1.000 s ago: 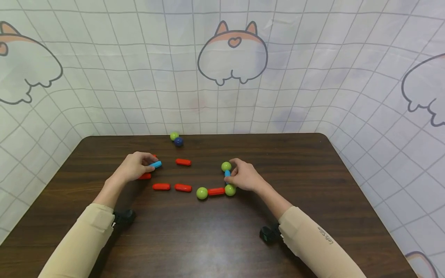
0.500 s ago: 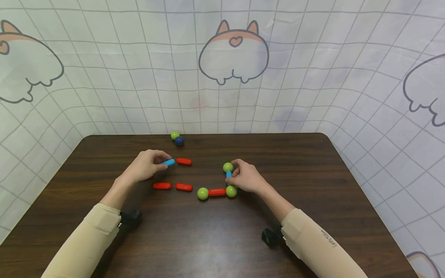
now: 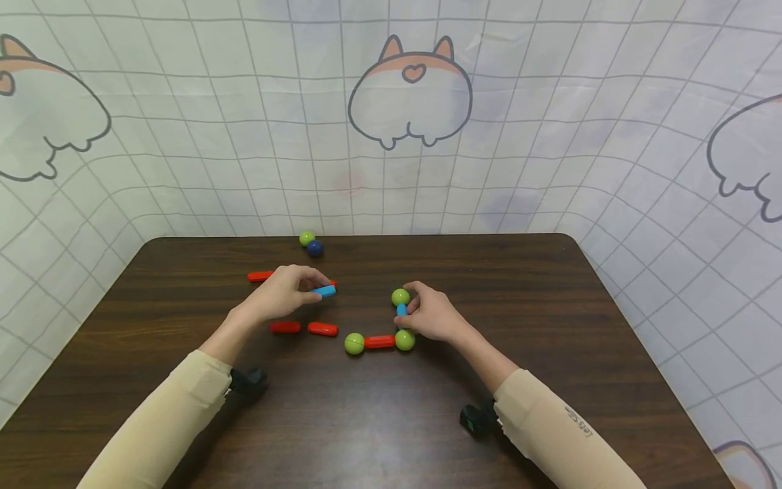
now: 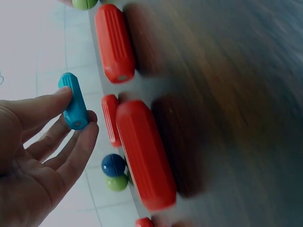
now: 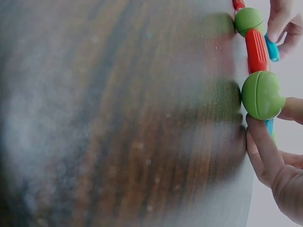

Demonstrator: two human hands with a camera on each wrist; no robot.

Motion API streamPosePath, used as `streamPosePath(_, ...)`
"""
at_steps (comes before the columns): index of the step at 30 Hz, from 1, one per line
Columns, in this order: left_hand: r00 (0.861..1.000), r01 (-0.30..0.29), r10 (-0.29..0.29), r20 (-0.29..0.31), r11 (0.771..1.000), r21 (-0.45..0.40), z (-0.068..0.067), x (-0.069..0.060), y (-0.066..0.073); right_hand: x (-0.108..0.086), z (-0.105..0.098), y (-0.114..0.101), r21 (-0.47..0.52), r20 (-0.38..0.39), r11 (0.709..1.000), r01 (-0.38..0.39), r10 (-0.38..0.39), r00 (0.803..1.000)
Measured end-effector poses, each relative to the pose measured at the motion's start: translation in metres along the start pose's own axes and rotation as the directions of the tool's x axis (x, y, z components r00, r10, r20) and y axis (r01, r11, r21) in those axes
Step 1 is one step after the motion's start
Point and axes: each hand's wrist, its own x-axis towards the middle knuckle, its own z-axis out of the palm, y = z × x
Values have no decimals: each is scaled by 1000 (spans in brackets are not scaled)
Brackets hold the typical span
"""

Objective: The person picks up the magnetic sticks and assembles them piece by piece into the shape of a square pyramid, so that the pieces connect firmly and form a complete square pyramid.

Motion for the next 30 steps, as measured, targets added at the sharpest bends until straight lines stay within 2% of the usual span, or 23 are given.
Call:
streamPosePath(9, 998, -11, 10, 65, 1000, 12, 15, 18, 15, 0, 0, -1, 2, -1, 1000, -6, 6, 1000)
streamPosePath(18, 993, -83, 78, 90, 995, 57, 35, 33, 23, 2, 1, -1, -2, 2, 1000, -21, 21, 1000)
streamPosePath(30, 988, -102, 90, 125, 990, 93, 47, 46, 38, 3, 2, -2, 6, 13, 1000, -18, 18, 1000)
